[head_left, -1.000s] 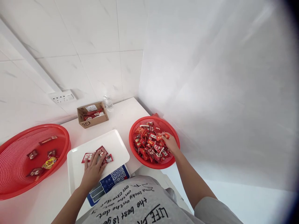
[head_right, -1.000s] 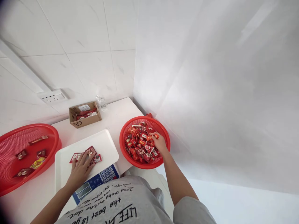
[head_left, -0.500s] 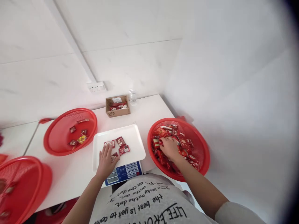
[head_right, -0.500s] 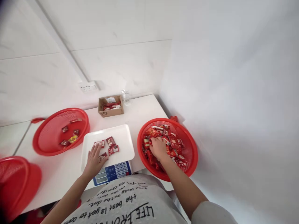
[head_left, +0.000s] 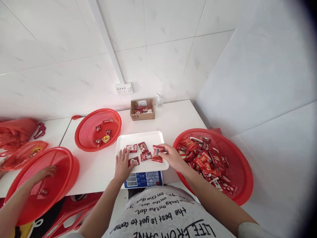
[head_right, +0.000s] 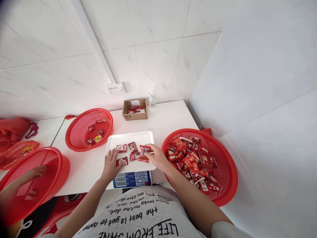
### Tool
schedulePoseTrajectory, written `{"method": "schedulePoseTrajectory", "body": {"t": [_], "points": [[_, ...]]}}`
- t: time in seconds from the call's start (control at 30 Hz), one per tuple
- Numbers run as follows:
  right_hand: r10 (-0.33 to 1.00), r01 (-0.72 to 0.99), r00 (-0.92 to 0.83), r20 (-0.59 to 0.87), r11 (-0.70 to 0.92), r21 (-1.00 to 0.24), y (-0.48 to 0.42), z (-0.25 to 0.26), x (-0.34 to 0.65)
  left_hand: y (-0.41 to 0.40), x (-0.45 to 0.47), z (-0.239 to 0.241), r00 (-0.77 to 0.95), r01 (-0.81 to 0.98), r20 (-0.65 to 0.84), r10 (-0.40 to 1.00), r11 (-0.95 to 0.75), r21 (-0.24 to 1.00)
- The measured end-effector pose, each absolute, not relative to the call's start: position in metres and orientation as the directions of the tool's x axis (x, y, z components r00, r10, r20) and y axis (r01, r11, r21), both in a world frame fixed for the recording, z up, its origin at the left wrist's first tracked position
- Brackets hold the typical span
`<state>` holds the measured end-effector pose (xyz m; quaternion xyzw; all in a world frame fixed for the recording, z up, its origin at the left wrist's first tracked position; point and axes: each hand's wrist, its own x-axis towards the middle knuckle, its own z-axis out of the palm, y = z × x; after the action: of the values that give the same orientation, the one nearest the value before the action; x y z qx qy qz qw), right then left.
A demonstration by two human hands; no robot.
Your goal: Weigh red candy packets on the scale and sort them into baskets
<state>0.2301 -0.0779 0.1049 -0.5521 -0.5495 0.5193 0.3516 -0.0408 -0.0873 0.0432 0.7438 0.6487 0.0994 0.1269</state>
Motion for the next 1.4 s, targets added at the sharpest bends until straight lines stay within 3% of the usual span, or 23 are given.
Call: {"method": "schedulePoseTrajectory", "body": {"t": [0.1,0.2,0.3,0.43,0.53,0.73,0.97,1.07,1.27,1.4], "points": [[0.974,0.251,-0.183,-0.133,-0.084,-0.964,-0.072,0.092,0.207,-0.088,-0.036,0.044,0.125,0.919,-0.006,0.992,-0.114,0.377],[0.99,0.486,-0.127,0.056,0.112,-0.866,-0.076,0.073,0.216,-0.091,-0.022,0.048,0.059,0.909,-0.015,0.998,-0.048,0.415],[0.98,0.722,-0.086,0.18,0.186,-0.667,-0.088,0.052,0.241,-0.089,0.001,0.054,0.022,0.946,-0.079,0.997,0.005,0.324],[0.989,0.845,-0.02,0.145,0.094,-0.527,-0.107,0.025,0.259,-0.075,0.028,0.058,-0.014,0.984,-0.126,0.992,0.036,0.175],[0.991,0.85,-0.006,0.135,0.077,-0.522,-0.118,0.013,0.258,-0.062,0.036,0.056,0.034,0.99,-0.152,0.988,-0.012,0.14],[0.993,0.807,0.012,0.122,0.062,-0.588,-0.124,0.004,0.255,-0.044,0.026,0.061,0.31,0.946,-0.144,0.94,-0.291,0.14],[0.991,0.776,0.027,0.131,0.062,-0.628,-0.122,0.002,0.257,-0.057,0.056,0.063,0.091,0.982,-0.155,0.984,-0.063,0.178],[0.992,0.778,0.035,0.121,0.049,-0.626,-0.122,0.003,0.256,-0.06,0.062,0.056,0.08,0.984,-0.105,0.991,-0.062,0.166],[0.99,0.786,0.032,0.134,0.058,-0.616,-0.123,0.001,0.257,-0.048,0.02,0.06,0.462,0.872,-0.066,0.884,-0.44,0.213],[0.988,0.786,0.03,0.154,0.072,-0.613,-0.122,0.001,0.257,-0.044,0.004,0.071,0.536,0.821,-0.046,0.843,-0.508,0.259]]}}
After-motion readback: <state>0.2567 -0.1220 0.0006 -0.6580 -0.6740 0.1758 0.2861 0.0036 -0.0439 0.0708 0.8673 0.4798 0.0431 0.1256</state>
